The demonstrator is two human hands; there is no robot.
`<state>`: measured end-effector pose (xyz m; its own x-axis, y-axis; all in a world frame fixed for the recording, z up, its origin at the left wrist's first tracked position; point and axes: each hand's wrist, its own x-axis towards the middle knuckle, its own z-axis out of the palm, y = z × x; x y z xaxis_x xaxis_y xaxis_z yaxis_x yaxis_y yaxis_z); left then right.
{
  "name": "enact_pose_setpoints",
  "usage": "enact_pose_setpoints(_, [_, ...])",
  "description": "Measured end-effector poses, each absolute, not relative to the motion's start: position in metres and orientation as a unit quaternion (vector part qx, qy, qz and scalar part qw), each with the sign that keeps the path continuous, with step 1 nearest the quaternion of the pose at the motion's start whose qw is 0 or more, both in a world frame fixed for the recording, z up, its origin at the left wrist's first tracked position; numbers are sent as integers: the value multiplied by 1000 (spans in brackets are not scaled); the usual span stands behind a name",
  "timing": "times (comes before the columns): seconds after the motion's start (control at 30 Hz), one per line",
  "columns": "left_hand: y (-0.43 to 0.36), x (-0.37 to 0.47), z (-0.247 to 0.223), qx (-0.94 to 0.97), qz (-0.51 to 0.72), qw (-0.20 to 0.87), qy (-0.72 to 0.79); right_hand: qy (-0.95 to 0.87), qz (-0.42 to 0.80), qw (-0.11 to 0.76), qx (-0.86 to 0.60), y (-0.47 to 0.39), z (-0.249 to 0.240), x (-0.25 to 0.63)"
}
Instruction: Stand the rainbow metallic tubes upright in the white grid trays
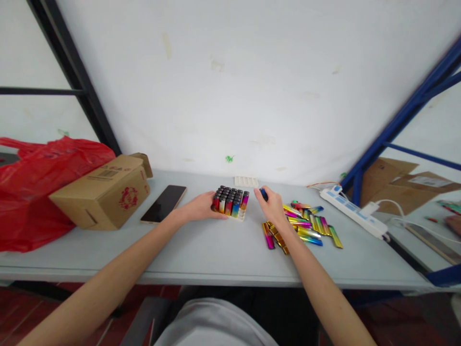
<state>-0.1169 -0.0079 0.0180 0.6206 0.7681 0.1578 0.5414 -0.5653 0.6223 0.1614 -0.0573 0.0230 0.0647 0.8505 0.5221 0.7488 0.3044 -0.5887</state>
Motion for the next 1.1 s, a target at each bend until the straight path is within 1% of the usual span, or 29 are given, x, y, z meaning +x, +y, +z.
enact_pose_setpoints(0.23, [-8, -117, 18, 861, 219, 276, 367, -733, 80, 421, -528, -65, 33, 164])
enact_pose_setpoints(0.4, [-8, -117, 18, 863, 214, 267, 372, -784, 34, 413, -461, -66, 34, 163])
enact_pose_setpoints(0.53, [-7, -117, 18, 869, 211, 253, 370, -796, 40, 370, -477, -66, 29, 160])
enact_pose_setpoints(0.73, [-8, -117, 17, 870, 213, 246, 371, -799, 64, 347, -486, -63, 21, 160])
enact_pose_setpoints(0.9, [-7, -118, 16, 873, 219, 245, 359, -816, 67, 292, -495, -61, 22, 163])
enact_pose_setpoints(1.1, [-4, -118, 13, 867, 230, 255, 360, -798, -2, 254, -546, -59, 22, 155])
